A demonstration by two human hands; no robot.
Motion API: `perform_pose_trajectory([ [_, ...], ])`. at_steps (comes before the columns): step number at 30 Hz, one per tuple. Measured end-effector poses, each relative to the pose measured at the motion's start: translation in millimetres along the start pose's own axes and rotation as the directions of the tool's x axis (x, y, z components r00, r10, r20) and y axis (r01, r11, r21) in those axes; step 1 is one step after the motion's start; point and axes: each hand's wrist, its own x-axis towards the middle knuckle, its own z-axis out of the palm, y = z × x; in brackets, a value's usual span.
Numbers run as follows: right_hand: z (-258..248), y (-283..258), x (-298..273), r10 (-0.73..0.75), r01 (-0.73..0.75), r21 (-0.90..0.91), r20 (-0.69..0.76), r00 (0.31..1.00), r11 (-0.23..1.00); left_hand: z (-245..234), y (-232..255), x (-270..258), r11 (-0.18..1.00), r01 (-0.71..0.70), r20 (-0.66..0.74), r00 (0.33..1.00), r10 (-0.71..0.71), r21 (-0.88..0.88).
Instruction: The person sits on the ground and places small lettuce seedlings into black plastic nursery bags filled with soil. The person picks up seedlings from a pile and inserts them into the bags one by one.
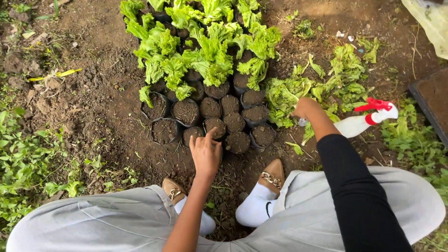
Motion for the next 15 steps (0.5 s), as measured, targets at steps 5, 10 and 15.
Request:
perform_pose_trajectory([
  [5,16.6,56.8,29.8,0.126,-0.129,-0.036,-0.069,0.990,0.991,-4.9,-3.2,-0.4,0.999,0.036,0.000,0.999,-0.036,0.005],
  [10,38.3,94.7,42.5,0.274,-0.278,-0.098,-0.051,0.960,0.956,3.0,-6.8,-2.0,1.000,0.024,-0.015,1.000,-0.024,-0.005],
  [15,47.6,75.0,-2.2,0.453,-0.452,-0.020,0.046,0.890,0.892,2.9,-3.4,0.3,0.999,-0.007,0.024,1.000,0.008,-0.044],
])
